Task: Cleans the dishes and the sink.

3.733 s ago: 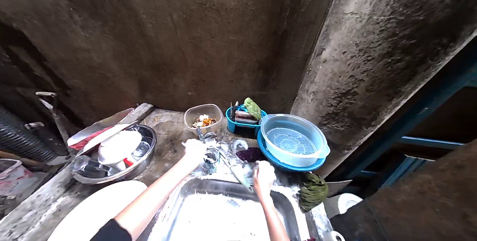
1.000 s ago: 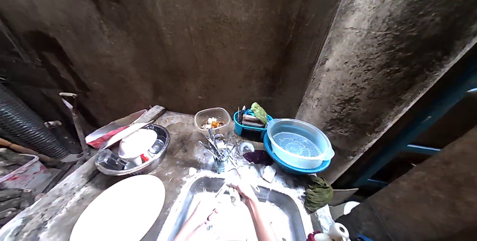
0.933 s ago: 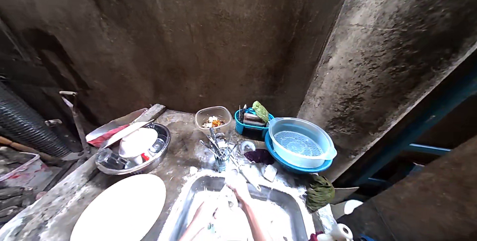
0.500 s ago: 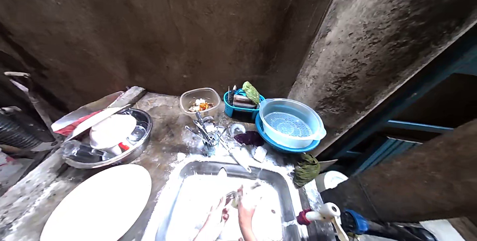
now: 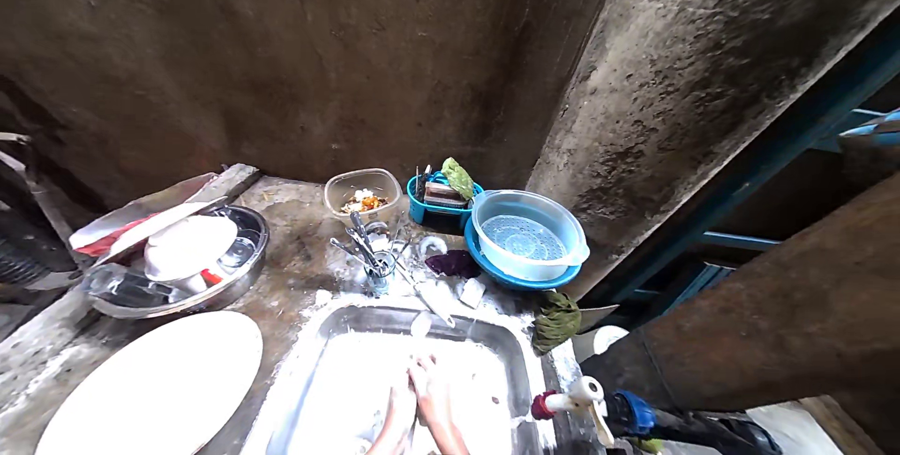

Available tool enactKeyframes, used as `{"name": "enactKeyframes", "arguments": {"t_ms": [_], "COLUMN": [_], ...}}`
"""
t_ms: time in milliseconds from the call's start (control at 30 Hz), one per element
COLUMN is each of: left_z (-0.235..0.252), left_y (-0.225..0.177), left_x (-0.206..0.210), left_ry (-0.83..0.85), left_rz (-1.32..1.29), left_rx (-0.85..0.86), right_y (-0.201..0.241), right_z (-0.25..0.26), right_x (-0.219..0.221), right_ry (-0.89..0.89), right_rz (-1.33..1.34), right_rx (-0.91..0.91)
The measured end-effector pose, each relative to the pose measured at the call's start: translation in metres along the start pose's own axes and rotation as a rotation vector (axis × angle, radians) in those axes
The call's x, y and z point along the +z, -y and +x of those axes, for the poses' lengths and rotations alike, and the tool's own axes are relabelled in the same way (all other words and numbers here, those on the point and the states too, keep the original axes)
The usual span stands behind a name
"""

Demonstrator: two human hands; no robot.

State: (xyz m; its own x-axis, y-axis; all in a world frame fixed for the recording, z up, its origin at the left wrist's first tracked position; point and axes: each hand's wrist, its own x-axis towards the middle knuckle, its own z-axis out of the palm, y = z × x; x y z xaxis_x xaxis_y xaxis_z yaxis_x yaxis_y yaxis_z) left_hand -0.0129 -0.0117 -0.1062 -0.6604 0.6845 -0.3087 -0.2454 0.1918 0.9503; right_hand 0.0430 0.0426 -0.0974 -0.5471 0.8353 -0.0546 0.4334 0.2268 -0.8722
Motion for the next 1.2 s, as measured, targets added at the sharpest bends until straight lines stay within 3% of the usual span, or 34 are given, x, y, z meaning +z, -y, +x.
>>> {"name": "enactKeyframes", "arguments": {"t_ms": [67, 133, 233, 300, 500, 600, 667, 733, 800, 867, 967, 1100, 1200], "left_z": [0.001, 0.007, -0.002, -0.010, 0.002, 0.013, 0.016, 0.014, 0.011, 0.012, 0.013, 0.013, 0.013], "left_y": [0.011, 0.035, 0.008, 0.001, -0.055, -0.066, -0.063, -0.053, -0.039, -0.021, -0.007, 0.012, 0.015], "left_x": [-0.007, -0.017, -0.027, -0.040, -0.111, -0.140, -0.151, -0.158, -0.160, -0.157, -0.151, -0.141, -0.137], "left_ry": [0.024, 0.037, 0.098, 0.085, 0.099, 0.122, 0.094, 0.057, 0.076, 0.141, 0.220, 0.252, 0.252], "left_rz": [0.101, 0.309, 0.596, 0.598, 0.879, 0.987, 0.924, 0.826, 0.784, 0.765, 0.820, 0.807, 0.808], "left_rx": [0.007, 0.124, 0.035, -0.007, -0.241, -0.244, -0.204, -0.190, -0.230, -0.304, -0.438, -0.426, -0.407], "right_y": [-0.002, 0.002, 0.025, 0.034, 0.037, 0.025, 0.011, -0.001, -0.024, -0.062, -0.098, -0.117, -0.101], "right_z": [0.012, 0.017, 0.022, 0.033, 0.120, 0.150, 0.135, 0.091, 0.051, 0.025, -0.004, -0.020, -0.015], "right_x": [0.009, 0.012, 0.006, -0.004, -0.063, -0.074, -0.056, -0.028, 0.001, 0.028, 0.032, 0.021, 0.037], "right_ry": [0.042, 0.156, 0.311, 0.333, -0.095, -0.056, -0.171, -0.024, 0.466, 0.766, 0.790, 0.699, 0.796], "right_rz": [-0.144, -0.239, -0.353, -0.380, -0.471, -0.510, -0.440, -0.391, -0.501, -0.681, -0.742, -0.730, -0.835], "right_rx": [0.007, 0.082, 0.161, 0.165, -0.143, -0.173, -0.280, -0.297, -0.097, 0.010, -0.108, -0.341, -0.224]}}
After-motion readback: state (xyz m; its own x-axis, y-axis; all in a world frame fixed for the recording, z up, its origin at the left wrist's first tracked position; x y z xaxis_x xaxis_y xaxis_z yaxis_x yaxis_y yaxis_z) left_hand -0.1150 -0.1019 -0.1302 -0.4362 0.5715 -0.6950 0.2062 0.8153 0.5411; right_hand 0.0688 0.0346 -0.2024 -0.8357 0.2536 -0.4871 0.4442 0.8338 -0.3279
